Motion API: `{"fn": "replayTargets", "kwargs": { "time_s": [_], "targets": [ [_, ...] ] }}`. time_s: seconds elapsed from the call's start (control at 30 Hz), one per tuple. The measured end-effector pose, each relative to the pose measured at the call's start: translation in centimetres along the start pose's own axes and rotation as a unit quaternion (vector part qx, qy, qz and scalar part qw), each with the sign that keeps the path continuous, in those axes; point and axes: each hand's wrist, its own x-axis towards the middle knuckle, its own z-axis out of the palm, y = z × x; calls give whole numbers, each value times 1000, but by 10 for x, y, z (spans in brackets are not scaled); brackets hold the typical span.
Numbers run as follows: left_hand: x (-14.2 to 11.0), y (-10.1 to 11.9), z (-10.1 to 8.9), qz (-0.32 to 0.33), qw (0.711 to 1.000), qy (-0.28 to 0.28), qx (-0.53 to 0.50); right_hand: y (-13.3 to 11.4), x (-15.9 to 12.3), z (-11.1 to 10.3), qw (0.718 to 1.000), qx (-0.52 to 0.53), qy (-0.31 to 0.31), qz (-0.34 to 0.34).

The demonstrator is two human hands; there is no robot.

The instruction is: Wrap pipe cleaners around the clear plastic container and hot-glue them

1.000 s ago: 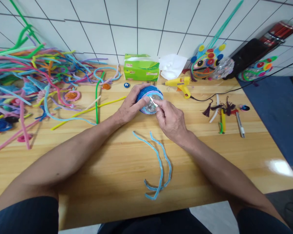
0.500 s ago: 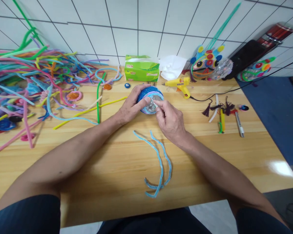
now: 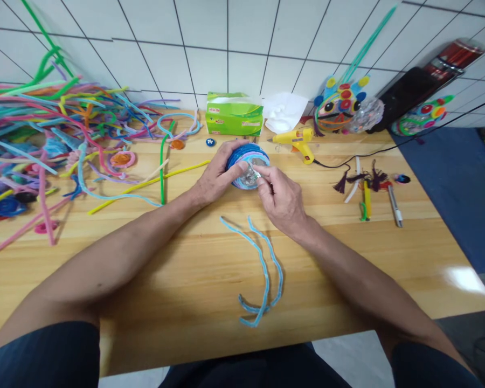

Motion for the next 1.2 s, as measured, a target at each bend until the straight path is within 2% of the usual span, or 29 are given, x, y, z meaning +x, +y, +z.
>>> {"fn": "replayTargets", "kwargs": {
  "time_s": [0.13,0.37,0.63,0.93,1.2],
  "targets": [
    [0,1,0,4,1000,-2,-10,1,0,0,1000,-1,1,-11],
    [0,1,-1,-10,1000,-7,5,-2,0,2,1000,-16,0,21],
    [1,0,0,1,1000,-1,2,-1,0,7,998,-15,47,-29],
    [-2,4,-3,-4,1000,-9,-7,1,-2,10,998,-12,51,-20],
    [0,-5,-7,19,999,-32,3,2,-2,9,999,-4,44,-24]
  ]
}}
